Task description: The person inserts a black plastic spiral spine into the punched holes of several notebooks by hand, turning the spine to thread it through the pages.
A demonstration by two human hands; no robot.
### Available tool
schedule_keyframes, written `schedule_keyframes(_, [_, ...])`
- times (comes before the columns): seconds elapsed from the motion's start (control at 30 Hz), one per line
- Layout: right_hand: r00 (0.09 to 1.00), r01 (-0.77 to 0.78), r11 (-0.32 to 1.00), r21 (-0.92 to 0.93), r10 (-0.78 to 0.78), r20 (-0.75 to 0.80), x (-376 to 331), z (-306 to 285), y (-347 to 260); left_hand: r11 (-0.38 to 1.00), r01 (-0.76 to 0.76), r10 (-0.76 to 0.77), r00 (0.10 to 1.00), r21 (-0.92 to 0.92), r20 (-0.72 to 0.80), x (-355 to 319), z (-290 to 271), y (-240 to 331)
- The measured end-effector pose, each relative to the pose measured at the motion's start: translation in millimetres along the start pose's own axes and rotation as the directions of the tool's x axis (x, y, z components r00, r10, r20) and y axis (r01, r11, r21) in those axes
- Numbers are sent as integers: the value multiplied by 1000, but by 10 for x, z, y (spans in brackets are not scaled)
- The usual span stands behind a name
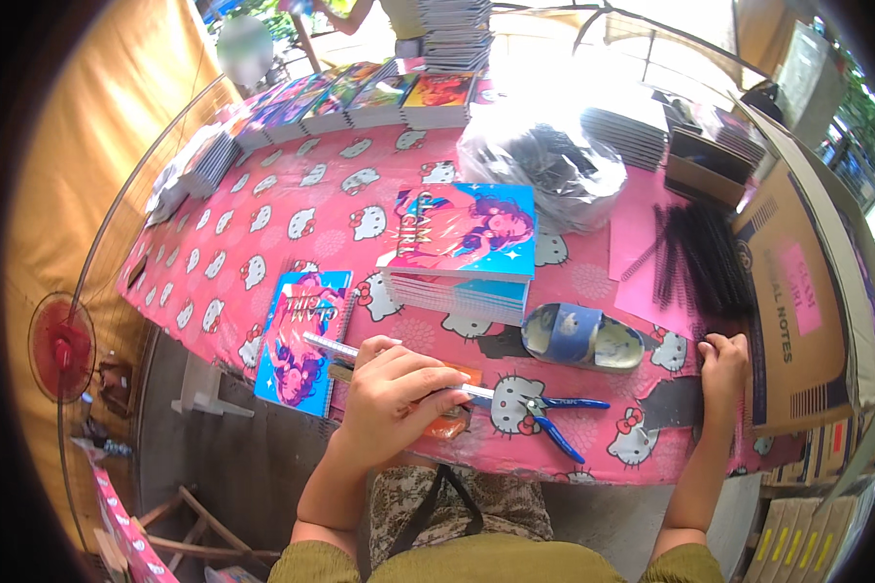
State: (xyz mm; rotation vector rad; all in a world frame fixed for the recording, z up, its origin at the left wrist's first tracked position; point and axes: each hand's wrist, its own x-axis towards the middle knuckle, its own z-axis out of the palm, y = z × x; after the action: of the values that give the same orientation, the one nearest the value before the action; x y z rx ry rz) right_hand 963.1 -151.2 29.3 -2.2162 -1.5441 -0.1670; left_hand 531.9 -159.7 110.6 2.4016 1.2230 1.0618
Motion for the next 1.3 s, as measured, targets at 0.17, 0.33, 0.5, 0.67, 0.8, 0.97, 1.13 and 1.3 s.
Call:
schedule_keyframes(0.17, [979, 203, 946, 251, -200, -39, -62, -228, -471, 998, -44, 46, 998, 46, -52, 4, 13, -10])
schedule_keyframes(0.33, [817, 403, 433, 806, -567, -105, -526, -394, -1646, 999, -47, 47, 997, 17, -53, -16, 5, -16])
schedule_keyframes(0.5, [787, 324, 370, 871, -617, -31, -618, -374, -1945, 999, -40, 40, 998, 12, -45, -60, 37, -23])
schedule_keyframes(0.67, [787, 345, 375, 861, -615, -48, -630, -322, -1988, 999, -41, 42, 998, 23, -51, -49, 19, -31])
schedule_keyframes(0.8, [775, 201, 351, 914, -628, 71, -658, -393, -2053, 998, -50, 51, 998, 36, -48, -52, 18, -61])
schedule_keyframes(0.97, [704, -313, 402, 861, -510, 494, -763, -514, -2074, 999, -22, 24, 997, 32, -79, -95, 54, -44])
schedule_keyframes(1.13, [750, 472, 545, 693, -662, 10, -970, -478, -2192, 999, -24, 20, 996, -44, -90, -149, 0, -50])
schedule_keyframes(1.3, [768, 550, 626, 552, -639, -41, -1066, -518, -2335, 999, -8, 14, 992, 49, -124, -204, -85, 17])
